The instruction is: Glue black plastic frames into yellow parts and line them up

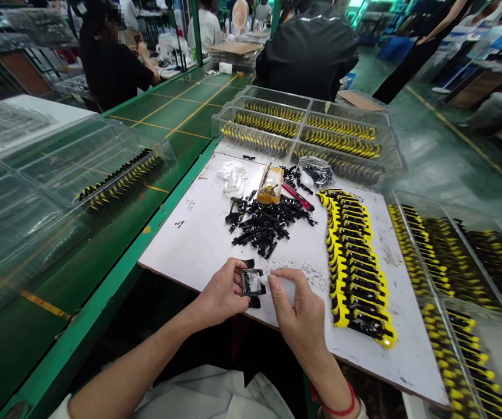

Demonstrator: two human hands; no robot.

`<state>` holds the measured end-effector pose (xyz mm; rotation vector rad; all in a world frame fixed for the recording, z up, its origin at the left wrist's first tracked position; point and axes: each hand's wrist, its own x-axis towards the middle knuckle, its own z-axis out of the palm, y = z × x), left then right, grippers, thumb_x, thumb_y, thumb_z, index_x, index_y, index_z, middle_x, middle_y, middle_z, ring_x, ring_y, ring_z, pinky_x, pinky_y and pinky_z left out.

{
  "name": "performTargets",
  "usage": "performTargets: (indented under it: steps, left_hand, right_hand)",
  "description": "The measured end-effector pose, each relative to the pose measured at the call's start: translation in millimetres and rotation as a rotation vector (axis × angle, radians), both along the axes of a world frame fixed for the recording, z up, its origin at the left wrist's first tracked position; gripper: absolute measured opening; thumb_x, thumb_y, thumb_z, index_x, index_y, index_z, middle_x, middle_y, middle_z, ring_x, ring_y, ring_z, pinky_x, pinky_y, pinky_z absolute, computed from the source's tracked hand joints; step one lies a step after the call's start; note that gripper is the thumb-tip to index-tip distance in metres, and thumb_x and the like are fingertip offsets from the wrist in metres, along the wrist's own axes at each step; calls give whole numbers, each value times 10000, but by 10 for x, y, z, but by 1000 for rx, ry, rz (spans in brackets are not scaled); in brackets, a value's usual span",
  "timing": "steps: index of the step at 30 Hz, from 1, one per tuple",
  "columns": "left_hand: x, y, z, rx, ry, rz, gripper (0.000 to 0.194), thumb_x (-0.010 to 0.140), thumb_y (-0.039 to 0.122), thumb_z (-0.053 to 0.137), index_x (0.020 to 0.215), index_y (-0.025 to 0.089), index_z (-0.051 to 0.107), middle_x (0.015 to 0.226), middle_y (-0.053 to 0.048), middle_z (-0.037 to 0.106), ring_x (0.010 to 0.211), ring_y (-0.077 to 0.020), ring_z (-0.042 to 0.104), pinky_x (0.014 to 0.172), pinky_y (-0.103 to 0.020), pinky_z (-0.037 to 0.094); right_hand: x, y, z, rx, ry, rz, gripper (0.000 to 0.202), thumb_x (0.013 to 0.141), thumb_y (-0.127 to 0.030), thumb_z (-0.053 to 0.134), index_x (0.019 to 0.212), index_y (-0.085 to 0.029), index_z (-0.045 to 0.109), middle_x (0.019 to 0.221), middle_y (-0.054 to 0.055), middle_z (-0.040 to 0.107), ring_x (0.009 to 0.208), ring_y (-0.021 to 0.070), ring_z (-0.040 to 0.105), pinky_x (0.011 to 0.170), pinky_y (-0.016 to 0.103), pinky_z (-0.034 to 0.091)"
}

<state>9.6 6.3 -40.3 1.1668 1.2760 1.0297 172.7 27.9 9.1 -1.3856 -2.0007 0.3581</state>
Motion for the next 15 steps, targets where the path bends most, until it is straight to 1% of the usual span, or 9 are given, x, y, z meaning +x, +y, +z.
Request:
performTargets:
  steps: [6, 8, 9, 11, 13, 15]
  left_hand:
    - [-4, 0, 33, -24, -31, -9, 538, 570, 60, 639, 1038, 200, 413, 750, 58, 502, 492, -52, 476, 438, -161, 374]
    - [-12, -3, 49, -24, -33, -14, 537, 571, 58, 634, 1040, 198, 413, 769, 52, 502, 503, -52, 484, 445, -163, 385]
    - [-17, -5, 55, -20, -31, -19, 534, 574, 60, 632, 1042, 197, 413, 779, 49, 504, 513, -55, 492, 453, -166, 396]
    - [-26, -8, 60, -8, -24, -27, 525, 584, 63, 624, 1045, 197, 411, 783, 46, 506, 534, -64, 507, 471, -173, 412]
    - [-31, -8, 57, 0, -13, -33, 521, 590, 63, 618, 1049, 198, 412, 775, 46, 506, 543, -69, 512, 478, -177, 416]
    - [-31, -7, 49, -3, -8, -34, 522, 592, 68, 622, 1051, 198, 410, 774, 46, 505, 538, -69, 509, 470, -175, 410]
  right_hand:
    - [-4, -1, -8, -11, 9, -7, 179, 893, -367, 505, 903, -208, 586, 775, 3, 659, 362, 77, 392, 411, 244, 353]
    - [0, -2, 1, -25, 16, -16, 181, 889, -371, 510, 903, -209, 589, 766, -3, 658, 353, 75, 378, 407, 245, 346]
    - [7, -3, 8, -29, 20, -24, 184, 888, -376, 511, 901, -210, 590, 765, -4, 659, 362, 79, 393, 413, 246, 351]
    - [31, -4, 27, -22, 33, -39, 193, 888, -384, 508, 896, -211, 593, 776, 7, 662, 440, 107, 489, 466, 248, 391]
    - [67, -10, 46, 0, 45, -56, 199, 886, -389, 509, 888, -210, 596, 802, 26, 665, 608, 157, 595, 559, 260, 437]
    - [107, -26, 59, 13, 53, -66, 200, 881, -394, 514, 882, -212, 597, 818, 37, 667, 733, 191, 626, 627, 275, 457]
